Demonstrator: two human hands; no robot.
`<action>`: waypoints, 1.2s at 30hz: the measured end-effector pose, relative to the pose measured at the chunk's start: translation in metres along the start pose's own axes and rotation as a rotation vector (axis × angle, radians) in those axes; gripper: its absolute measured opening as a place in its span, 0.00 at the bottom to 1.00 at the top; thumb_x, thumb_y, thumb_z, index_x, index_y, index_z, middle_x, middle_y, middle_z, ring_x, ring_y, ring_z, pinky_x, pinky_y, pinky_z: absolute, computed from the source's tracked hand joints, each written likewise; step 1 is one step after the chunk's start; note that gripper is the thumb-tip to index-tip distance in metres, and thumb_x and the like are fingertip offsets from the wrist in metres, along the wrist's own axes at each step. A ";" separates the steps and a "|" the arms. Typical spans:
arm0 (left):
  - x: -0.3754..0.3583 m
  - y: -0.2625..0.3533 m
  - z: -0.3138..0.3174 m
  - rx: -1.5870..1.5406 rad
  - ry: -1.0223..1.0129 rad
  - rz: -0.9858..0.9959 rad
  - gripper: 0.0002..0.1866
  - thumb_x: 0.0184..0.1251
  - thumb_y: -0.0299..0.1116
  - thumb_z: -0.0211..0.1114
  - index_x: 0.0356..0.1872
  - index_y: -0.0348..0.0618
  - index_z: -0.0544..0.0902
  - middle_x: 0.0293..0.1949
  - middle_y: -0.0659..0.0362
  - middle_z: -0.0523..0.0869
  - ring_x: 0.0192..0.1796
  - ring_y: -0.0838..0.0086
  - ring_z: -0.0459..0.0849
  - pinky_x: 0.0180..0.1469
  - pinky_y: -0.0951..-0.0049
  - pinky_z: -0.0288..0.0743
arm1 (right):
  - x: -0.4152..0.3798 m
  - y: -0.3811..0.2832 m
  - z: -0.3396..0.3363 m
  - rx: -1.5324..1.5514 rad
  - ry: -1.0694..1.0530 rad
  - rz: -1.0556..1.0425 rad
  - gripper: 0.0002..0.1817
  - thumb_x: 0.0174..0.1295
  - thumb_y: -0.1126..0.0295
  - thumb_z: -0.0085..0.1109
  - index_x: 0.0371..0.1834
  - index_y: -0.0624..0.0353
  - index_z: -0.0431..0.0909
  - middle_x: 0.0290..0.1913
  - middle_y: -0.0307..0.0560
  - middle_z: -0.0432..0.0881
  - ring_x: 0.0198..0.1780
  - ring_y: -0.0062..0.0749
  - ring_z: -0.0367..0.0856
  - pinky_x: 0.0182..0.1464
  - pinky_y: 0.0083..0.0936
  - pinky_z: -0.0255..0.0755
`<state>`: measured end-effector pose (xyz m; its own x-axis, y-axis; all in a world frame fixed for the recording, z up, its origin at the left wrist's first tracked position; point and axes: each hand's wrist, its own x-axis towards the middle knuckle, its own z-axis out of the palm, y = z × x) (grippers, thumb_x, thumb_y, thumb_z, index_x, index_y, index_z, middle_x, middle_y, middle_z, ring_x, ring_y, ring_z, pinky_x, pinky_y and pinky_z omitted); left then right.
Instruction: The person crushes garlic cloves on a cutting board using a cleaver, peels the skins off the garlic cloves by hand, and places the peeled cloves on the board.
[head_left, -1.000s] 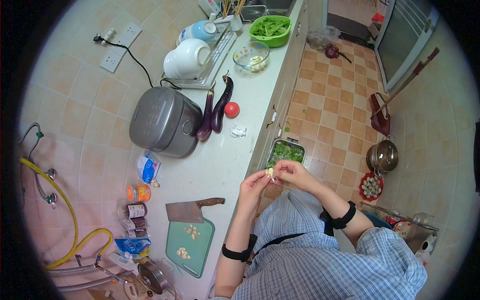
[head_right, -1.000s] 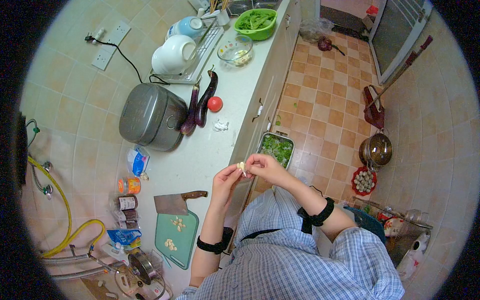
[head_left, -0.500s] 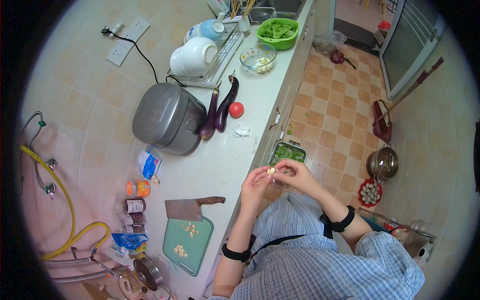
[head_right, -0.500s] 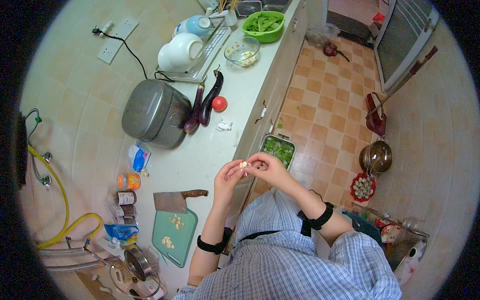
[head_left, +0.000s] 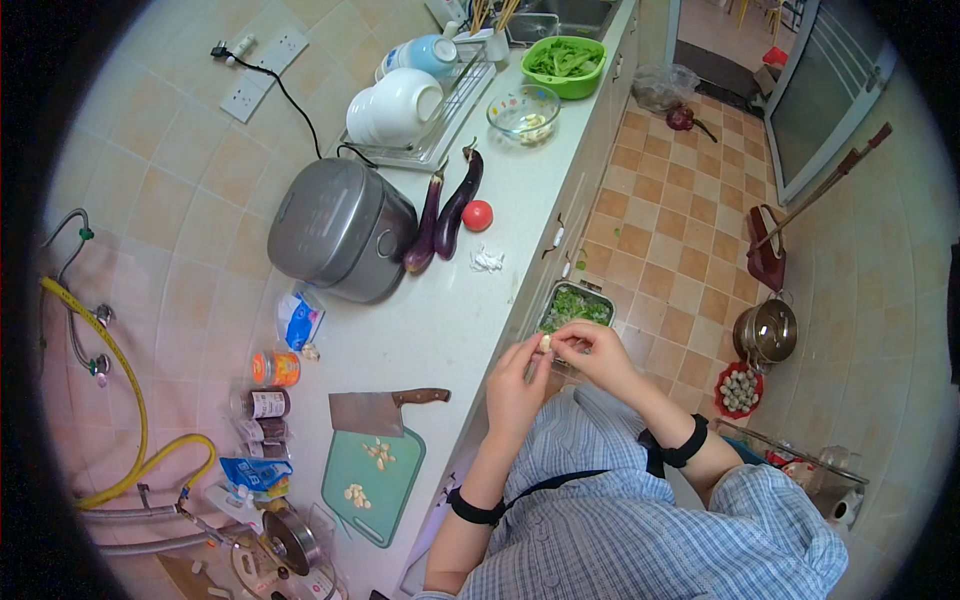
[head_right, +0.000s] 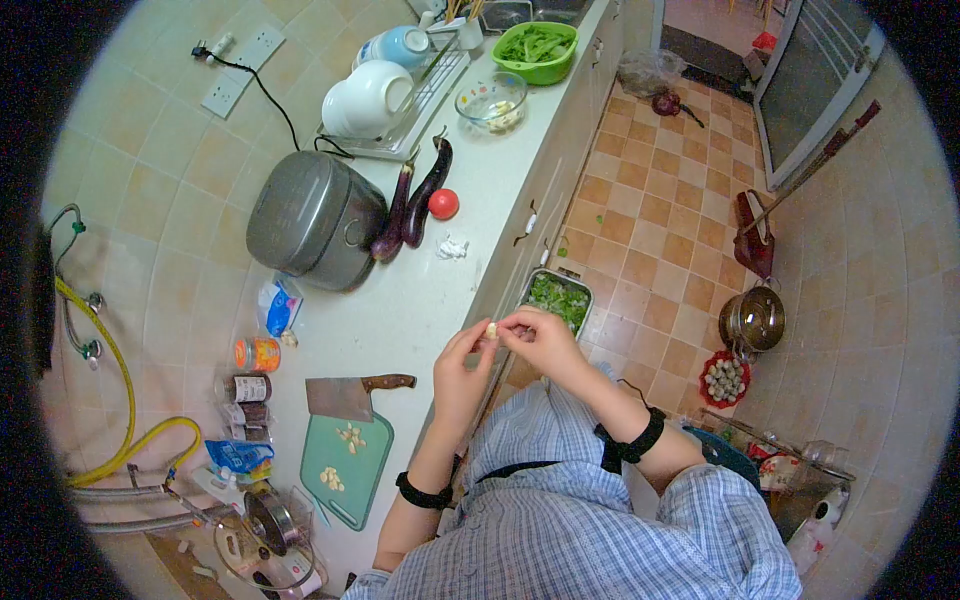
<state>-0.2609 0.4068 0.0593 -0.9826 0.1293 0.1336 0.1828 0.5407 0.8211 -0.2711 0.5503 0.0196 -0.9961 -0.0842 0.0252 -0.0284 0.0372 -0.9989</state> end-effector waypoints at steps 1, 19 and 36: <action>0.000 0.002 -0.001 0.078 -0.021 0.034 0.14 0.56 0.26 0.61 0.45 0.38 0.78 0.34 0.56 0.81 0.34 0.70 0.80 0.38 0.75 0.73 | -0.001 0.000 0.000 0.000 -0.002 0.001 0.07 0.56 0.71 0.58 0.33 0.64 0.79 0.28 0.38 0.77 0.27 0.17 0.73 0.30 0.15 0.68; 0.000 -0.020 0.003 -0.597 -0.126 -0.261 0.14 0.61 0.24 0.58 0.47 0.32 0.76 0.43 0.56 0.80 0.45 0.76 0.79 0.48 0.79 0.72 | -0.002 0.002 -0.003 0.361 -0.173 0.241 0.08 0.60 0.70 0.54 0.36 0.64 0.76 0.30 0.36 0.79 0.30 0.15 0.75 0.34 0.13 0.70; 0.002 -0.022 -0.005 -0.807 -0.139 -0.489 0.16 0.64 0.28 0.54 0.52 0.34 0.73 0.41 0.58 0.80 0.39 0.78 0.79 0.46 0.79 0.73 | 0.001 0.002 -0.005 0.448 -0.109 0.198 0.09 0.63 0.70 0.51 0.40 0.64 0.73 0.31 0.40 0.78 0.30 0.19 0.78 0.34 0.16 0.73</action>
<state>-0.2670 0.3910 0.0441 -0.9215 0.1664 -0.3509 -0.3772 -0.1691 0.9105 -0.2726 0.5554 0.0176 -0.9636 -0.2232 -0.1472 0.2228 -0.3660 -0.9036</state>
